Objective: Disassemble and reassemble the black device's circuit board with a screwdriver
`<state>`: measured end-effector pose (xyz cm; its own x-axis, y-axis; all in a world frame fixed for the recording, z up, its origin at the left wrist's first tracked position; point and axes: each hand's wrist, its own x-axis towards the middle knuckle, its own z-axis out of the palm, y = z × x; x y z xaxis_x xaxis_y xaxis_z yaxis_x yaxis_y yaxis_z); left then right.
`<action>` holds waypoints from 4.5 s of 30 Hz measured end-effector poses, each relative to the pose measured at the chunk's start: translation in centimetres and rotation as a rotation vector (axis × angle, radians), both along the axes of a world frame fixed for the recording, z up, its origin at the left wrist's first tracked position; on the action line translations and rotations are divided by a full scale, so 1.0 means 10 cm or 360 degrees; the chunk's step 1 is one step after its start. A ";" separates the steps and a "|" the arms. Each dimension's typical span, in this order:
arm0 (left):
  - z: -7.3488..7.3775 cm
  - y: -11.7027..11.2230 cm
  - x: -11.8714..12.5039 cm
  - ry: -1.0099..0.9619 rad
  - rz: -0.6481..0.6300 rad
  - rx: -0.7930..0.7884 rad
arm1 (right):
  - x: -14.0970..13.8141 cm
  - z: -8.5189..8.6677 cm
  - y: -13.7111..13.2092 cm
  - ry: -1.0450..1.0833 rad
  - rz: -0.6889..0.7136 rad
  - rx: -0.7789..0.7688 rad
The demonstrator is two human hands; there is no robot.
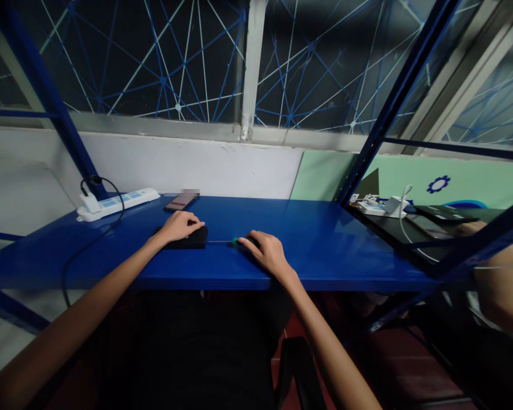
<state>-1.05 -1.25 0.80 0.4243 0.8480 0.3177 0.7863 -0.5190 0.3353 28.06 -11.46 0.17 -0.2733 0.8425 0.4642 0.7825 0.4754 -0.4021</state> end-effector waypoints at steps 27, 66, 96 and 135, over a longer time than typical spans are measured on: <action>0.05 -0.08 0.04 0.0028 0.0007 0.0012 | 0.05 -0.03 0.03 0.0228 -0.0020 -0.0131; 0.06 -0.10 0.05 0.0115 0.0006 0.0065 | 0.01 -0.03 -0.01 0.0211 -0.0107 -0.0132; 0.05 -0.10 0.05 0.0107 -0.0006 0.0095 | 0.00 -0.04 0.01 0.0162 -0.0128 -0.0103; 0.03 -0.09 0.05 0.0155 0.0004 0.0131 | -0.01 -0.01 -0.01 0.0186 -0.0144 -0.0173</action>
